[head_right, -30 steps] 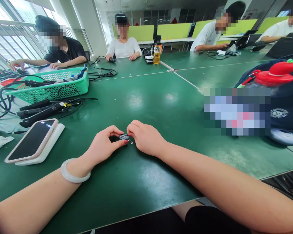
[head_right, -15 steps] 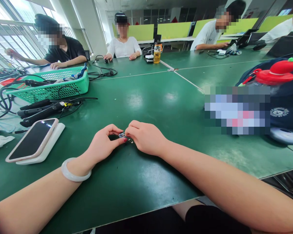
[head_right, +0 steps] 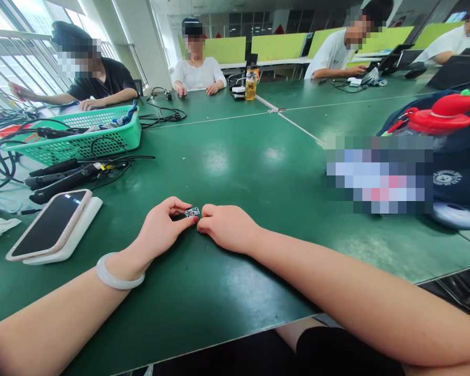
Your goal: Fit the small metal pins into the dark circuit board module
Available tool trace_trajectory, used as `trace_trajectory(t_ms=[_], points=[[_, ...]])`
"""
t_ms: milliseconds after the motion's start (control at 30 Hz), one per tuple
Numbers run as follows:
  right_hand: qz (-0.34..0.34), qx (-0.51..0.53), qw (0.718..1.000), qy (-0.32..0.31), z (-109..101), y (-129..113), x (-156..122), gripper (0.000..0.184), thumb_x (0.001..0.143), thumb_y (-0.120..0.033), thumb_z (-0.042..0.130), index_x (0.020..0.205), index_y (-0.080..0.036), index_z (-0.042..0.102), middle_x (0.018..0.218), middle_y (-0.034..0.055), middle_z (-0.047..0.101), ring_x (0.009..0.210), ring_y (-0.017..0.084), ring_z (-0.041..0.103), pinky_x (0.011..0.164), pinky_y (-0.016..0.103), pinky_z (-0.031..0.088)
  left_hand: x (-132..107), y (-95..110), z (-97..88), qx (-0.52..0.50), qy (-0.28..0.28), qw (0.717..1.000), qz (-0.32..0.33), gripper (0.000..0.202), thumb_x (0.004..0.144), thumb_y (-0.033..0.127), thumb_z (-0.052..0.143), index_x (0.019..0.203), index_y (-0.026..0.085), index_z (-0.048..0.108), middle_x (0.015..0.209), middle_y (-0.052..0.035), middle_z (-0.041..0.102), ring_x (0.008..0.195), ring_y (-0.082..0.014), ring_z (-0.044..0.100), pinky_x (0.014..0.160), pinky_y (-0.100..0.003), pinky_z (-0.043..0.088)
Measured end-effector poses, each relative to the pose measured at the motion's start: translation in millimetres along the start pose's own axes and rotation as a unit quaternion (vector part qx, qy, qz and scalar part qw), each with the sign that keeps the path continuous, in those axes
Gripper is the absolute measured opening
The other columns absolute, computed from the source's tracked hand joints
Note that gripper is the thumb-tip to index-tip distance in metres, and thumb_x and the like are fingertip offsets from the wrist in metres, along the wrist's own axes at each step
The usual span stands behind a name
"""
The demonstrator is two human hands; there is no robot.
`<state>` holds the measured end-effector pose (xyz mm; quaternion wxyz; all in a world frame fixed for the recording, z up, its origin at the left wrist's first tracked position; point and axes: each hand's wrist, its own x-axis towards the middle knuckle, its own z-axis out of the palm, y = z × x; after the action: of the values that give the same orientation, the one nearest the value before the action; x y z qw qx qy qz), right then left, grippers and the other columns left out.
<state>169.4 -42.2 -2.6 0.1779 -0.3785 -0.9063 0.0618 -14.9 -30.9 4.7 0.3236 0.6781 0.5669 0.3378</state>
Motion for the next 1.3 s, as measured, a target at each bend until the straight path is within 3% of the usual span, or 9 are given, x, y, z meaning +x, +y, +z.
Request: trace_trajectory(t_ms=[100, 233, 367, 733, 1300], points=[[0.026, 0.083, 0.995, 0.054, -3, 0, 1, 0.017, 0.086, -0.020, 0.053, 0.084, -0.021, 0.070, 0.084, 0.0009, 0.058, 0.063, 0.009, 0.049, 0.061, 0.023, 0.037, 0, 1, -0.5, -0.008, -0.008, 1.000, 0.004, 0.022, 0.065, 0.031, 0.070, 0.081, 0.020, 0.060, 0.086, -0.0034, 0.070, 0.082, -0.0195, 0.064, 0.079, -0.036, 0.046], [0.120, 0.257, 0.947, 0.154, -9, 0, 4, 0.011, 0.081, -0.019, 0.059, 0.080, -0.020, 0.069, 0.079, -0.0009, 0.056, 0.056, 0.006, 0.044, 0.056, 0.021, 0.037, -2, 4, -0.3, -0.082, -0.044, 0.995, 0.022, 0.028, 0.063, 0.034, 0.074, 0.080, 0.018, 0.058, 0.084, -0.0037, 0.069, 0.080, -0.0183, 0.064, 0.078, -0.034, 0.048], [0.148, 0.333, 0.918, 0.159, -11, 3, 6, 0.008, 0.079, -0.024, 0.062, 0.077, -0.020, 0.068, 0.075, -0.0015, 0.054, 0.054, 0.006, 0.040, 0.053, 0.022, 0.036, -4, 6, 0.0, -0.132, -0.060, 0.989, 0.027, 0.034, 0.059, 0.034, 0.077, 0.081, 0.017, 0.057, 0.084, -0.0035, 0.068, 0.081, -0.0178, 0.063, 0.080, -0.034, 0.048], [0.127, 0.360, 0.908, 0.171, -14, 2, 5, 0.013, 0.079, -0.030, 0.061, 0.074, -0.019, 0.065, 0.075, 0.0001, 0.056, 0.056, 0.008, 0.044, 0.053, 0.023, 0.037, -5, 9, -1.0, -0.210, -0.091, 0.973, 0.021, 0.034, 0.057, 0.030, 0.079, 0.076, 0.017, 0.055, 0.091, -0.0052, 0.068, 0.082, -0.0163, 0.062, 0.080, -0.033, 0.049], [0.059, 0.287, 0.938, 0.185, -16, 3, 1, 0.011, 0.082, -0.028, 0.059, 0.077, -0.020, 0.065, 0.078, 0.0003, 0.056, 0.052, 0.006, 0.042, 0.048, 0.022, 0.037, -6, 8, -1.6, -0.292, -0.123, 0.948, 0.002, 0.029, 0.059, 0.024, 0.078, 0.075, 0.017, 0.054, 0.084, -0.0021, 0.069, 0.075, -0.0139, 0.063, 0.075, -0.031, 0.049]])
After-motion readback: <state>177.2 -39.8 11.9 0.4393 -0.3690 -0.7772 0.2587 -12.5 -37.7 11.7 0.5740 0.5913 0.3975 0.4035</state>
